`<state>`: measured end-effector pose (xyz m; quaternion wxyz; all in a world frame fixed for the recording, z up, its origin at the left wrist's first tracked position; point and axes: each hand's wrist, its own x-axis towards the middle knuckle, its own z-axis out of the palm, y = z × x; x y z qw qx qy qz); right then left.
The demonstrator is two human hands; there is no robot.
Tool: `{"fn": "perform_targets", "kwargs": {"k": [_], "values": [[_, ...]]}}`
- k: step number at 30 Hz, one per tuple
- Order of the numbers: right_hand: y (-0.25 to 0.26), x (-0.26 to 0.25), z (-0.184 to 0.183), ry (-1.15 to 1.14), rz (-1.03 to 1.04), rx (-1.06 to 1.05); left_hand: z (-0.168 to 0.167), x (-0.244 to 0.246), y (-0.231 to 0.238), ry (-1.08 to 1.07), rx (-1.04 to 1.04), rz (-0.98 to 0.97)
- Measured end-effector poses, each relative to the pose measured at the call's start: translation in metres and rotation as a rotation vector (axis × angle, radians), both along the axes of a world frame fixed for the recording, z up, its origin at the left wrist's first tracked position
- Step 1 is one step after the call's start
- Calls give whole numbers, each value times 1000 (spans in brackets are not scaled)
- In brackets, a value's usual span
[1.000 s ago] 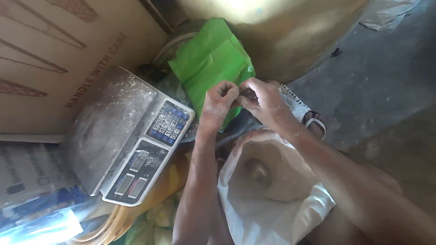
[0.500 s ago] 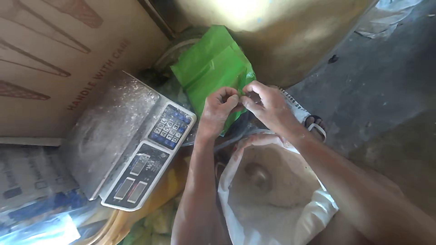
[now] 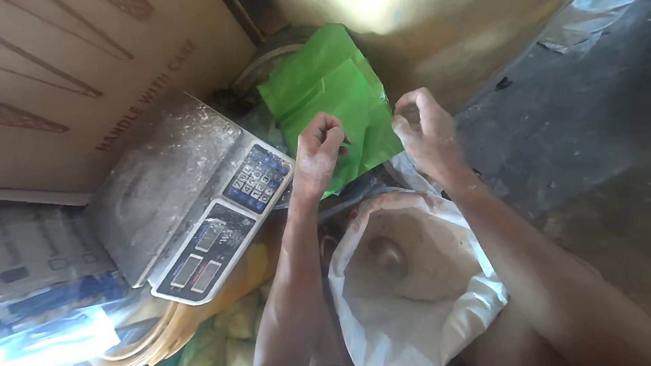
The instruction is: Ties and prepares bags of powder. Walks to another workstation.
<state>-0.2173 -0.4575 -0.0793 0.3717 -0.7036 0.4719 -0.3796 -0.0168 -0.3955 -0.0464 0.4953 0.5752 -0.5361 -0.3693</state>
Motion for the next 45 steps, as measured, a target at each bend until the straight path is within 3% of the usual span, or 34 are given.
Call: {"fn": "perform_targets", "kwargs": {"k": [3, 9, 13, 17, 21, 24, 27, 32, 35, 38, 41, 45], "values": [[2, 3, -3, -26, -43, -242, 1, 1, 4, -88, -71, 10], [7, 18, 5, 84, 315, -293, 11, -7, 17, -324, -170, -186], [-2, 28, 1, -28, 272, -278, 2, -15, 12, -422, -205, -95], [-5, 32, -1, -154, 209, -168, 1, -12, 16, -442, -105, -70], [-4, 33, -1, -343, 239, 6, -4, -13, 16, -844, -116, 63], [5, 37, 2, -393, 252, 70, 3, -3, 20, -895, -134, 217], [7, 41, -6, -205, 158, -209, 17, 13, 21, -816, -126, 294], [14, 49, -22, 313, 330, -523, 40, 26, 24, -751, -9, 279], [20, 57, -29, 480, 358, -523, 73, 49, 15, -763, 28, 203], [19, 57, -24, 487, 382, -462, 122, 80, 14, -882, 19, 307], [20, 56, -20, 484, 423, -407, 169, 110, 58, -975, -3, 511], [20, 53, -23, 453, 443, -388, 202, 116, 128, -875, -102, 764]]}}
